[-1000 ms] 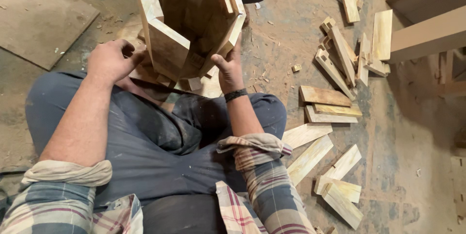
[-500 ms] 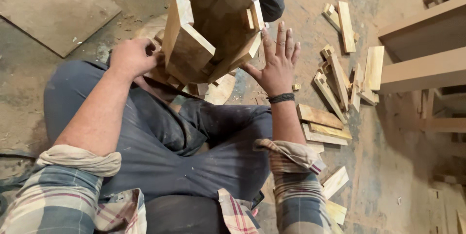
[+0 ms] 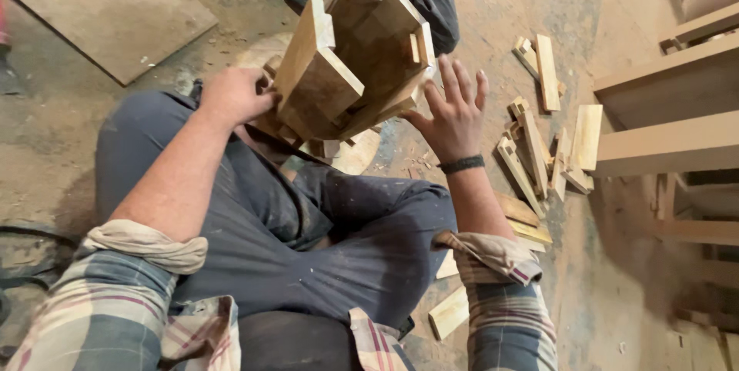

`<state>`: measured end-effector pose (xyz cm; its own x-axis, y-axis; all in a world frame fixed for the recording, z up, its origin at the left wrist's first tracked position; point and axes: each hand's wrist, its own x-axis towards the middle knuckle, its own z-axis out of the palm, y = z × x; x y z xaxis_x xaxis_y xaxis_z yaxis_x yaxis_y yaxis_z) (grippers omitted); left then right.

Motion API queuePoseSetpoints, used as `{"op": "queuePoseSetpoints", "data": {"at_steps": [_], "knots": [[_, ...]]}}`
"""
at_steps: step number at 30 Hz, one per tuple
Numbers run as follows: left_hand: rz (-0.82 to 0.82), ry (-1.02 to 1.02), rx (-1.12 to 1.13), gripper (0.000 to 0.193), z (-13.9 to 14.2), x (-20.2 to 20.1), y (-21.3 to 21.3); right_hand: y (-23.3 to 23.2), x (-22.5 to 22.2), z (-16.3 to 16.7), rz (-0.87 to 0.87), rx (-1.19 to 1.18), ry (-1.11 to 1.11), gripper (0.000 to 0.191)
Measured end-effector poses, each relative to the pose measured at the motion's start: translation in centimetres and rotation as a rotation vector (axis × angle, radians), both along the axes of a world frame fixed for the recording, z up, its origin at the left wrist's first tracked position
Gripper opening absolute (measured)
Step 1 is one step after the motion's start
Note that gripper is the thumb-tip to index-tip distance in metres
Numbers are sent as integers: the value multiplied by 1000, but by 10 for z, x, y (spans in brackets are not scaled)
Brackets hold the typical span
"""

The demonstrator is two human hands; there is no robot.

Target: The person sits on the floor and assembles a hexagonal wooden structure by fitting pre-cut wooden pieces together. They repeatedly pick up pieces, align them into the frame, and adjust the fit by hand.

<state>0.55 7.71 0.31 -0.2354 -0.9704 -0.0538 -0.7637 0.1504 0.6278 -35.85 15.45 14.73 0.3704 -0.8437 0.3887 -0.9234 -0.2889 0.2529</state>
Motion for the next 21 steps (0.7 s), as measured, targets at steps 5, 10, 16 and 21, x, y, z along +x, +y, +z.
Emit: {"op": "queuePoseSetpoints", "data": {"at_steps": [5,10,16,21], "knots": [[6,60,-9,42,4,1,4,28,-6,-32,42,41,-810,36],[-13,41,0,45,13,-2,9,52,-5,-58,194,467,-1895,43],[-16,0,6,44,22,-6,15,50,3,-66,219,510,-1936,61],[-20,2,-36,47,26,-5,23,37,8,-67,263,384,-1985,78]]}}
